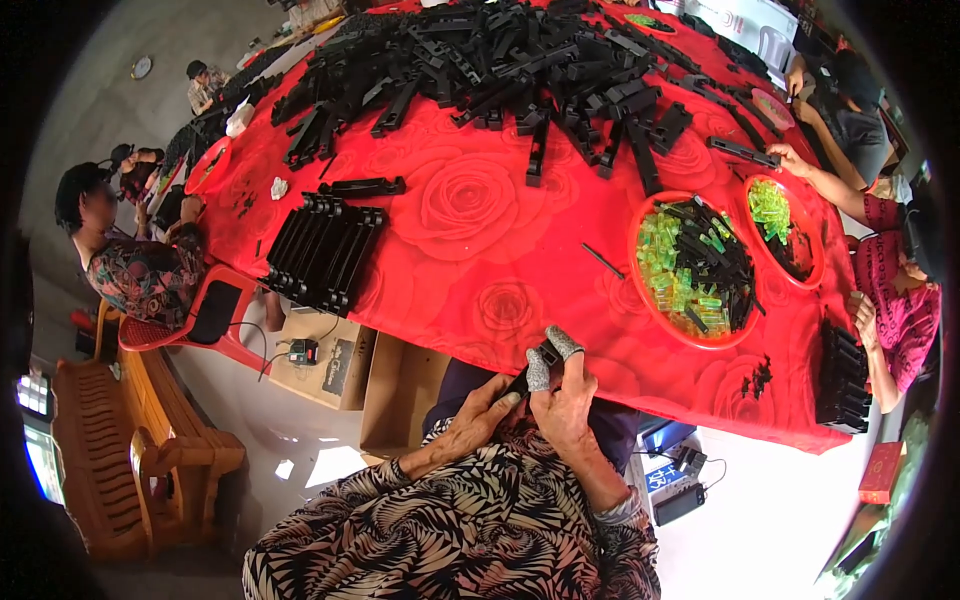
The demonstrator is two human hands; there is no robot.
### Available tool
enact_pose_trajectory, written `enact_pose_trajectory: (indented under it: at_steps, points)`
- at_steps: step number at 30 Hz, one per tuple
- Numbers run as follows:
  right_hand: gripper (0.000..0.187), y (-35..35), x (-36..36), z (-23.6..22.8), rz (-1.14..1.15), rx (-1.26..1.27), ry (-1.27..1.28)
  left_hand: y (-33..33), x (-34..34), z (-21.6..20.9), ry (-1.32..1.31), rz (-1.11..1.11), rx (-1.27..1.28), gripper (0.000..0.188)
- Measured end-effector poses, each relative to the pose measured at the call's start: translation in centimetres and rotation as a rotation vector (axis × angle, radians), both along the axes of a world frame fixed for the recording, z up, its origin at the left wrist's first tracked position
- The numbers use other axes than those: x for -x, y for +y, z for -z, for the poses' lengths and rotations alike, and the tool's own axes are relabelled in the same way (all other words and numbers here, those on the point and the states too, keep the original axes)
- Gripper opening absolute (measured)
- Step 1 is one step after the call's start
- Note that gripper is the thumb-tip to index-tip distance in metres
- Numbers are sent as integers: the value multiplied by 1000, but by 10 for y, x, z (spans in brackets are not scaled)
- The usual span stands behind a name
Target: The person assembles plastic parts by fitting small green and black pieces into black plastic components, then reaches across the table to sort and gather more plastic components from a pile.
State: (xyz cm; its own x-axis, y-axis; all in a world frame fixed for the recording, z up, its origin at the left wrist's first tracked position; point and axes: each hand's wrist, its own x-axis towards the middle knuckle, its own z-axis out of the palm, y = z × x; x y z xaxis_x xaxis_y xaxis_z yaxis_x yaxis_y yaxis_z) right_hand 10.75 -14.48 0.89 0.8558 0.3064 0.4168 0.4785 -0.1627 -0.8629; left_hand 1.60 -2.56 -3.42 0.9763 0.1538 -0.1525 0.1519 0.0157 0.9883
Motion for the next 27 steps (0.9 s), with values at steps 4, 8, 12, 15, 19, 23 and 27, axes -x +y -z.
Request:
enact_pose_trajectory:
  at_steps: [4,8,12,15,19,23,27]
  points:
    - [32,-4,2,4,-7,-14,11,2,1,3,-91,22,-112,17]
    - [32,-5,3,10,-17,-56,164,4,-1,0,11,58,-142,17]
    - [31,8,-9,8,9,-52,15,-2,-6,-6,-66,-85,-209,14]
    - [34,21,-20,-11,-44,-128,-45,-5,-12,-22,-107,-172,-240,13]
    - [45,33,-26,-35,-192,-362,235,-1,-27,-56,-198,-267,-285,14]
    - [40,35,-20,-29,-227,-412,411,12,-45,-61,-105,-353,-275,22]
    - [25,33,-3,-22,-284,-237,464,10,-49,-61,-197,-410,-263,31]
